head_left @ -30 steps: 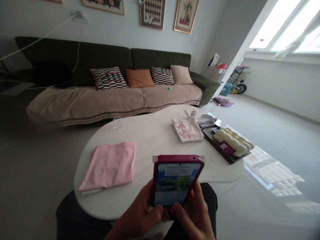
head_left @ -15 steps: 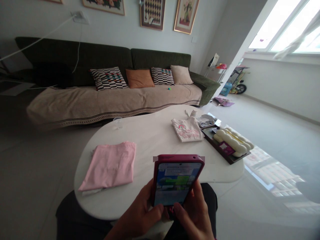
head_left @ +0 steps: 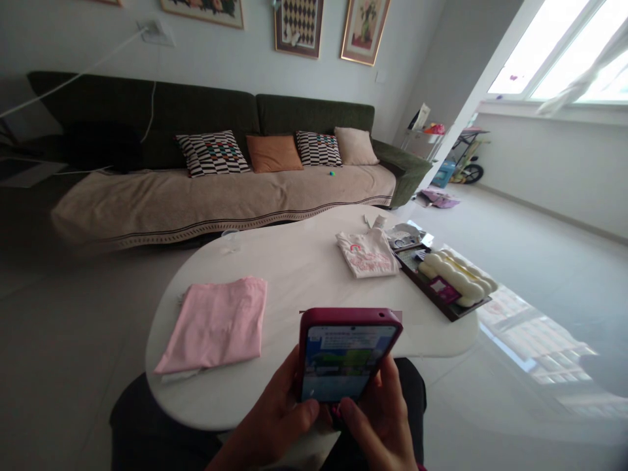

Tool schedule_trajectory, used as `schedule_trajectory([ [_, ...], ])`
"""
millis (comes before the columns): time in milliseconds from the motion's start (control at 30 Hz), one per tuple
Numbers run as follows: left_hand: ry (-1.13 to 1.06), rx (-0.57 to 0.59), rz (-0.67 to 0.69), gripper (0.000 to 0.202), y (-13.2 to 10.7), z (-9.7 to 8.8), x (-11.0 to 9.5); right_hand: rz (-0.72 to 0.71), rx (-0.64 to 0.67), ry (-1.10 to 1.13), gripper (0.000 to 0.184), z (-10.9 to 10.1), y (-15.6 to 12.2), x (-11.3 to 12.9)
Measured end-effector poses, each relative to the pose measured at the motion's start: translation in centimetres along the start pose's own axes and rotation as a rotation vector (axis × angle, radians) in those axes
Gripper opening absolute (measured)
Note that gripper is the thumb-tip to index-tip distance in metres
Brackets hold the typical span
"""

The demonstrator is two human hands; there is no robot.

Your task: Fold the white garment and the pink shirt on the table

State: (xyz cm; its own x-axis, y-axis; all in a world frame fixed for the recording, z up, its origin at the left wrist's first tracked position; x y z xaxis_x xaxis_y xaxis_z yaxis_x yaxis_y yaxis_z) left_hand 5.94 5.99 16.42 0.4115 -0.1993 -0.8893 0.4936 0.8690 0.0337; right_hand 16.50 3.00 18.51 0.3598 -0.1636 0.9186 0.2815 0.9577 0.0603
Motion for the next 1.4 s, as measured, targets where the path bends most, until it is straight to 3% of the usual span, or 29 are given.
schedule_trajectory([
  [233,0.027,0.056,0.010,0.057,0.31,0.37,-0.36,-0.008,-0.010,-0.018,0.057,-0.03,-0.08,-0.32],
  [600,0.043,0.051,0.015,0.053,0.34,0.27,-0.22,-0.016,-0.003,-0.117,0.063,-0.30,0.10,-0.33],
  [967,0.022,0.019,0.005,0.058,0.39,0.20,-0.66,-0.024,0.027,-0.119,0.054,-0.39,0.15,-0.23],
  [1167,-0.001,-0.019,-0.013,0.057,0.30,-0.05,-0.60,-0.038,-0.028,-0.149,0.060,-0.55,0.43,-0.54],
  [1400,0.008,0.032,0.014,0.056,0.40,0.35,-0.78,-0.007,0.038,-0.140,0.050,-0.56,0.69,-0.28],
])
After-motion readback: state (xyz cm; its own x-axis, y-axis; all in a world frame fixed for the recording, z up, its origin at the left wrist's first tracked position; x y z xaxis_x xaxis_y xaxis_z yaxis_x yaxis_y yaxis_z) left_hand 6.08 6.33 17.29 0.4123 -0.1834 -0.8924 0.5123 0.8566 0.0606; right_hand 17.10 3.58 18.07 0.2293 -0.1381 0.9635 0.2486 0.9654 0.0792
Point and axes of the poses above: each hand's wrist, its own y-axis towards the middle knuckle, its own z-axis out of the palm, x = y × z, the point moved 10 cm from there along y, towards the middle knuckle, and after that the axes turned 5 degrees about -x, right-handed, at the moved point
